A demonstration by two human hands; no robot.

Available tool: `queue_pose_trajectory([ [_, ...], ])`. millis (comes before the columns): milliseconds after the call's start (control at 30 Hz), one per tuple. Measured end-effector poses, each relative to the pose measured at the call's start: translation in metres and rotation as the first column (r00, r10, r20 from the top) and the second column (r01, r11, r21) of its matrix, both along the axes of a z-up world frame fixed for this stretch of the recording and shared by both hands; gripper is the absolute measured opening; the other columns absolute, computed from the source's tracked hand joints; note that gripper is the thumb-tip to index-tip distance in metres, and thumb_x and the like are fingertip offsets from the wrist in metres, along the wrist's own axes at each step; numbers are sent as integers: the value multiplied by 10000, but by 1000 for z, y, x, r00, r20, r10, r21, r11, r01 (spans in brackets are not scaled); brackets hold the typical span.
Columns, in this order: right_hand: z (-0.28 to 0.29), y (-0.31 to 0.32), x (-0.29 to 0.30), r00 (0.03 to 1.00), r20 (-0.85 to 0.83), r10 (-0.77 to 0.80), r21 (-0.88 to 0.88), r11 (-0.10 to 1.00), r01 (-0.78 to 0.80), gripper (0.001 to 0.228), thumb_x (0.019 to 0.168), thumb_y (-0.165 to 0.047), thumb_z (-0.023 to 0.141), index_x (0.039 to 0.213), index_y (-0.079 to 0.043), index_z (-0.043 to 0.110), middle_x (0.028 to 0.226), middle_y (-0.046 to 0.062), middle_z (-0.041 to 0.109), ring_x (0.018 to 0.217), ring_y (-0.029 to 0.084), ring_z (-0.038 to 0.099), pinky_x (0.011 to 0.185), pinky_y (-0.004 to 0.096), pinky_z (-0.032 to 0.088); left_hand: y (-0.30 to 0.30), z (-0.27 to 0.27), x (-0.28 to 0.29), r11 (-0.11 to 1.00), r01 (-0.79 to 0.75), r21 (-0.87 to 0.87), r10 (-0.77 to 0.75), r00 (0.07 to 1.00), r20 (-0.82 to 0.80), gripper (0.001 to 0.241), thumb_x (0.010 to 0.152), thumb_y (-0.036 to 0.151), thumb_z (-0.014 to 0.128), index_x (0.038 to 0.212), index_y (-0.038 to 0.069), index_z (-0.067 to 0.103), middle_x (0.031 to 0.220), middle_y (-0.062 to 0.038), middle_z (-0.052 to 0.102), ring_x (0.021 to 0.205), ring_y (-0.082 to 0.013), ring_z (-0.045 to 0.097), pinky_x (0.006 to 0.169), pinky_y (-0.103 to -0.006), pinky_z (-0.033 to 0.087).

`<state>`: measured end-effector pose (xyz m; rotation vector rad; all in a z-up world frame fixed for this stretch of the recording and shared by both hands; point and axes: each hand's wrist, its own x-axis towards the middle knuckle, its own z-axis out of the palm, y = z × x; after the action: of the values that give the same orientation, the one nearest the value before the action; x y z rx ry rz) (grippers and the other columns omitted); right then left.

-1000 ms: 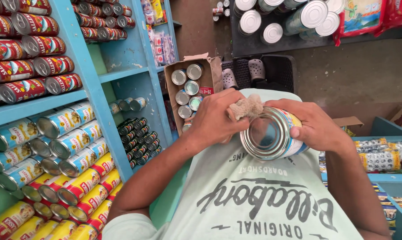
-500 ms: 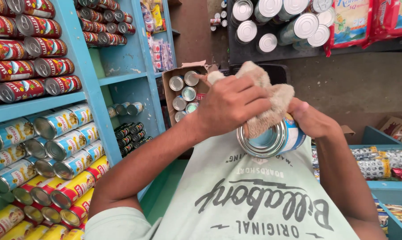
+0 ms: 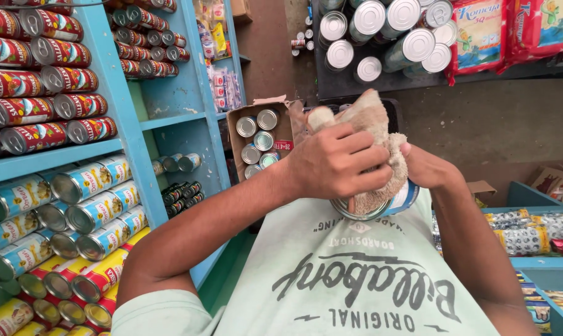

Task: Cleaning canned food items with a cloth and placing them onto grocery store shelves.

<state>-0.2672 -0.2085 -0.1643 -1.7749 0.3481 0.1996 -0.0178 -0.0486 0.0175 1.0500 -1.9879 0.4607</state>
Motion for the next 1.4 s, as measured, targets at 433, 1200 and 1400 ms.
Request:
queue_pose_trajectory([
  [433, 95, 32, 51, 997, 37, -63, 100, 993, 59, 1177, 752, -949, 79, 1289, -113, 709, 1117, 184, 760, 1062, 294, 679, 931, 546, 524, 25, -42, 13, 537, 47, 842, 449, 829, -333, 395, 751, 322, 768, 1004, 147, 518, 885, -90, 523, 863, -437, 660, 673, -567, 516],
  [1200, 197, 80, 50, 949, -184, -257, -360, 916, 178, 1105, 373, -293, 993, 1391, -125, 598, 1214, 44, 750, 974, 219, 721, 866, 363, 542, 45, -36, 15, 178, 478, 860, 739, 512, -438, 393, 742, 187, 658, 1111, 83, 742, 905, -9, 753, 760, -124, 655, 703, -272, 567],
  [1400, 182, 93, 35, 893, -24, -449, -437, 808, 395, 1080, 398, -230, 967, 1395, -57, 590, 1216, 106, 728, 953, 225, 705, 857, 349, 540, 49, -32, 12, 232, 543, 807, 740, 441, -508, 349, 812, 175, 640, 1142, 124, 742, 853, 31, 711, 693, -86, 604, 624, -244, 520],
])
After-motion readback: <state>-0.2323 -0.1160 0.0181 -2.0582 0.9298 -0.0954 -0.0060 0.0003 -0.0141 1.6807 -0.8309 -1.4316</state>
